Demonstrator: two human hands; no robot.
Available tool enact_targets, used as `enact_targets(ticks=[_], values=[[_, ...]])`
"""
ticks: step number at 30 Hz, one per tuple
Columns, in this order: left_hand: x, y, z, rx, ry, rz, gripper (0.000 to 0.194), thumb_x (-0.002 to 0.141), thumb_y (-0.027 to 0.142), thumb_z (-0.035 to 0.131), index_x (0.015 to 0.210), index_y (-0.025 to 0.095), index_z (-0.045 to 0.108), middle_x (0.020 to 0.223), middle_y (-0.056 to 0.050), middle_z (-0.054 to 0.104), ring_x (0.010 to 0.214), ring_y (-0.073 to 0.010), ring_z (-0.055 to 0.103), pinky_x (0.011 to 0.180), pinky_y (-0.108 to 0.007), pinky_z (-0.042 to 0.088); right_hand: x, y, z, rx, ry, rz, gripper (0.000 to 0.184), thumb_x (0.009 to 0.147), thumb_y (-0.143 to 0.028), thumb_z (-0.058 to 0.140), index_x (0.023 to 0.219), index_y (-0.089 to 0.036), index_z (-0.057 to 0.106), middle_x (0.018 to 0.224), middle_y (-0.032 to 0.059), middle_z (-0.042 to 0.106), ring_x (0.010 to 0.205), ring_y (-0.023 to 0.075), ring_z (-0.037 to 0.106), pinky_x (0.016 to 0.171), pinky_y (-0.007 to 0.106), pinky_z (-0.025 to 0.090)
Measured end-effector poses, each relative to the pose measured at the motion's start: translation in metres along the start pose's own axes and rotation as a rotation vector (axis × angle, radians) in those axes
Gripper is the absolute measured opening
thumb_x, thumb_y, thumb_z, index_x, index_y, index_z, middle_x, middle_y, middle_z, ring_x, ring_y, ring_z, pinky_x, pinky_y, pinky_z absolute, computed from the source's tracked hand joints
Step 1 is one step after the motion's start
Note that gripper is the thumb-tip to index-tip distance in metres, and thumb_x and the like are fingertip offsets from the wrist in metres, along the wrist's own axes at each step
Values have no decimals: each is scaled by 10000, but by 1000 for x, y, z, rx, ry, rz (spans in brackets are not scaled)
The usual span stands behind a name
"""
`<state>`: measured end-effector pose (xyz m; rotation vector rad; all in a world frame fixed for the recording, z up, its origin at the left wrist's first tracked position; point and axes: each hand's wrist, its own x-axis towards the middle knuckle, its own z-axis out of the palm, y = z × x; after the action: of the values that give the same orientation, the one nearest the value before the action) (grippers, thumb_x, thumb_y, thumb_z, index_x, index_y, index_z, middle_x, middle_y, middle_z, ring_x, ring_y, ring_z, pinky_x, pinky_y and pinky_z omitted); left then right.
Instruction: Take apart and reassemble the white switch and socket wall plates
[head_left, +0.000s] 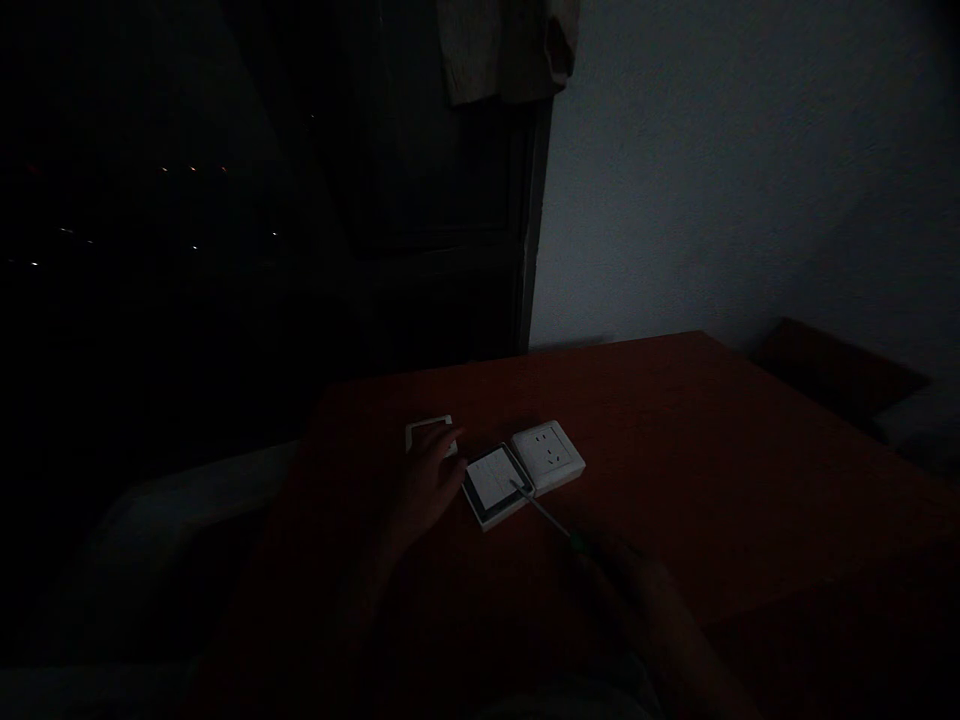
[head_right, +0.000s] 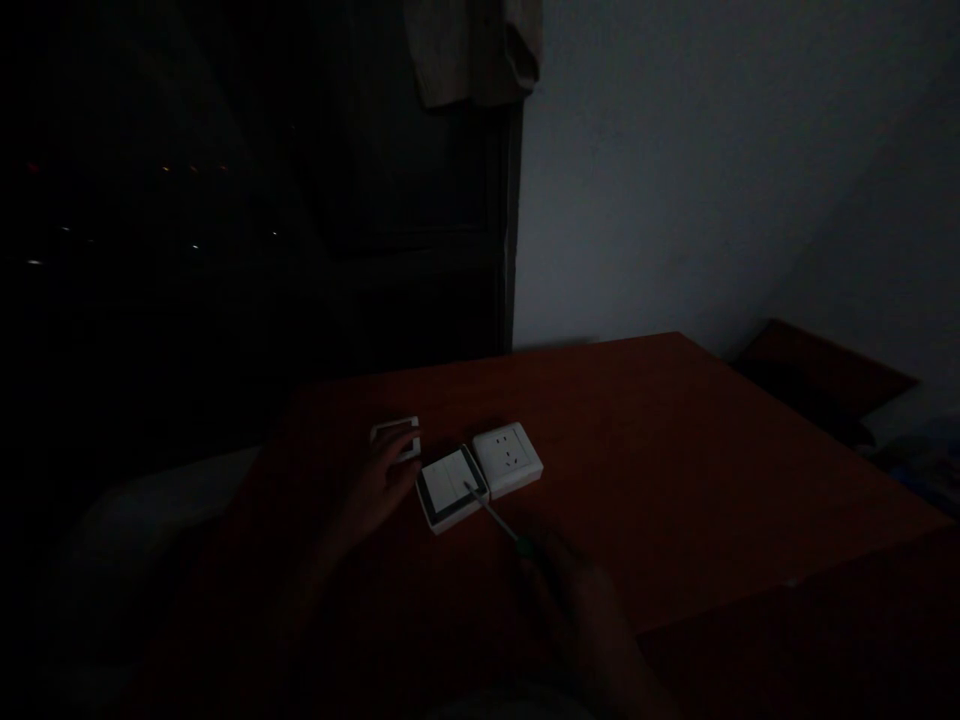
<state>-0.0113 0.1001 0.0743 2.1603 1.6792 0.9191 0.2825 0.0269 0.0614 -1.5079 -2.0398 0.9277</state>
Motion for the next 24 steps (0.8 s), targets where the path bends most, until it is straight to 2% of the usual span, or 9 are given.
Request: enact_targets(ticks=[3, 7, 12, 18, 24], values=[[-9, 25, 21, -61, -122, -17, 514, 862, 312, 588, 1347, 240, 436, 1392, -84, 457, 1281, -254, 444, 1072, -411, 378, 4, -2, -9, -37, 22, -22, 408, 950, -413, 381, 1230, -217, 602, 1263, 94, 628, 1125, 241, 606, 953, 369, 482], [-13, 35, 34, -97, -169, -28, 534, 855, 275, 595, 1358, 250, 419, 1416, -88, 423, 1293, -265, 433, 1078, -420, 368, 12, -7, -25, -175, 8, 2, 403, 941, -361, 379, 1246, -204, 592, 1236, 114, 634, 1046, 254, 644, 886, 389, 510], [-15, 28, 17, -188, -256, 24, 547, 836, 189, 571, 1356, 256, 415, 1408, -76, 427, 1278, -247, 442, 1088, -410, 360, 21, -18, -48, -270, -82, -89, 385, 917, -286, 395, 1250, -248, 585, 1169, 91, 668, 980, 230, 669, 819, 338, 518], [-24, 31, 2, -177, -299, 25, 582, 799, 146, 577, 1355, 244, 434, 1406, -70, 433, 1292, -245, 427, 1107, -406, 339, 34, -33, -71, -371, -311, -165, 386, 827, -177, 499, 1178, -268, 631, 1132, 69, 689, 912, 221, 687, 777, 314, 515], [-26, 36, 5, -201, -282, -90, 626, 735, 213, 699, 1324, 227, 485, 1413, -86, 440, 1290, -275, 433, 1104, -414, 341, 58, -54, -94, -549, -298, -354, 325, 881, -197, 472, 1136, -295, 648, 1050, 45, 710, 863, 217, 688, 694, 294, 496]])
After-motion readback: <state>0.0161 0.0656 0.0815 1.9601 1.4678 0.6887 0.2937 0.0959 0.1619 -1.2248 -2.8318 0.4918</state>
